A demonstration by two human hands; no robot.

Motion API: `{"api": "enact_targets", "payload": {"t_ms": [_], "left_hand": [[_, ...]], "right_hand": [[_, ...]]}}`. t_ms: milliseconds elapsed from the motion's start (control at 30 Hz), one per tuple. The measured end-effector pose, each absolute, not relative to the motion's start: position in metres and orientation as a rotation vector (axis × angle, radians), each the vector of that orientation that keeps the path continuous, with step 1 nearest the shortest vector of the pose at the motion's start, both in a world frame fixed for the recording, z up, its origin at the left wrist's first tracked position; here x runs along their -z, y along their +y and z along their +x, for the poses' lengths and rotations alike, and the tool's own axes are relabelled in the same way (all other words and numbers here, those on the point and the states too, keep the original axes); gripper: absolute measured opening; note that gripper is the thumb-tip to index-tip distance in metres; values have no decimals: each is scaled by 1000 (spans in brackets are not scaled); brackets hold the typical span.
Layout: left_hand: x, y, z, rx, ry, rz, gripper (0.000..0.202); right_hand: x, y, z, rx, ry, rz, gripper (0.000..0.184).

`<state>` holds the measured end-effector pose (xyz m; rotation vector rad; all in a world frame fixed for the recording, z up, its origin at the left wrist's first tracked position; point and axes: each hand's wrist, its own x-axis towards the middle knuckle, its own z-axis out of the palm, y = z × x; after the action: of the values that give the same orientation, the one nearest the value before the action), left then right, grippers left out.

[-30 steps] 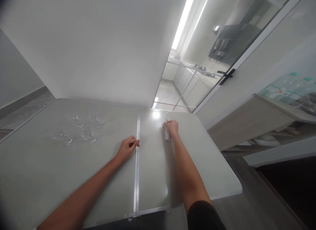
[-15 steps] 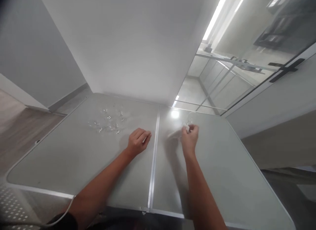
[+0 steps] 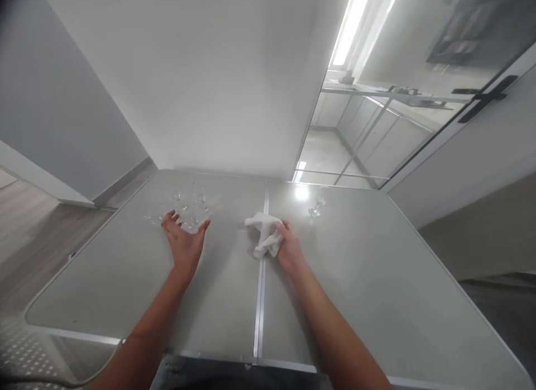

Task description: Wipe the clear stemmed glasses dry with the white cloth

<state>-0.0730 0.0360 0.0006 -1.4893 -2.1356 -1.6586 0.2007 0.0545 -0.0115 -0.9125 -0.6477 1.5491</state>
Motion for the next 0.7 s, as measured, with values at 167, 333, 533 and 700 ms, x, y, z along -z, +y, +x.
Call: {"api": "enact_targets", "payload": {"t_ms": [167,333,533,700], "left_hand": [[11,42,-74,1746,-2229,-1599,66],[2,36,-48,1525,-1886,-2066,56],[-1,32,0,1062,-1619,-2581,58],[3,41,3,1029,-1517,-2594,48]], "right_hand": [[5,49,196,-1513,-668,-915,44],[-8,36,191,-1266,-899,-980,34],[-10,27,194,-792,-1381,-1089,23],[-12,27,200,-992,-1680,-989,35]]}}
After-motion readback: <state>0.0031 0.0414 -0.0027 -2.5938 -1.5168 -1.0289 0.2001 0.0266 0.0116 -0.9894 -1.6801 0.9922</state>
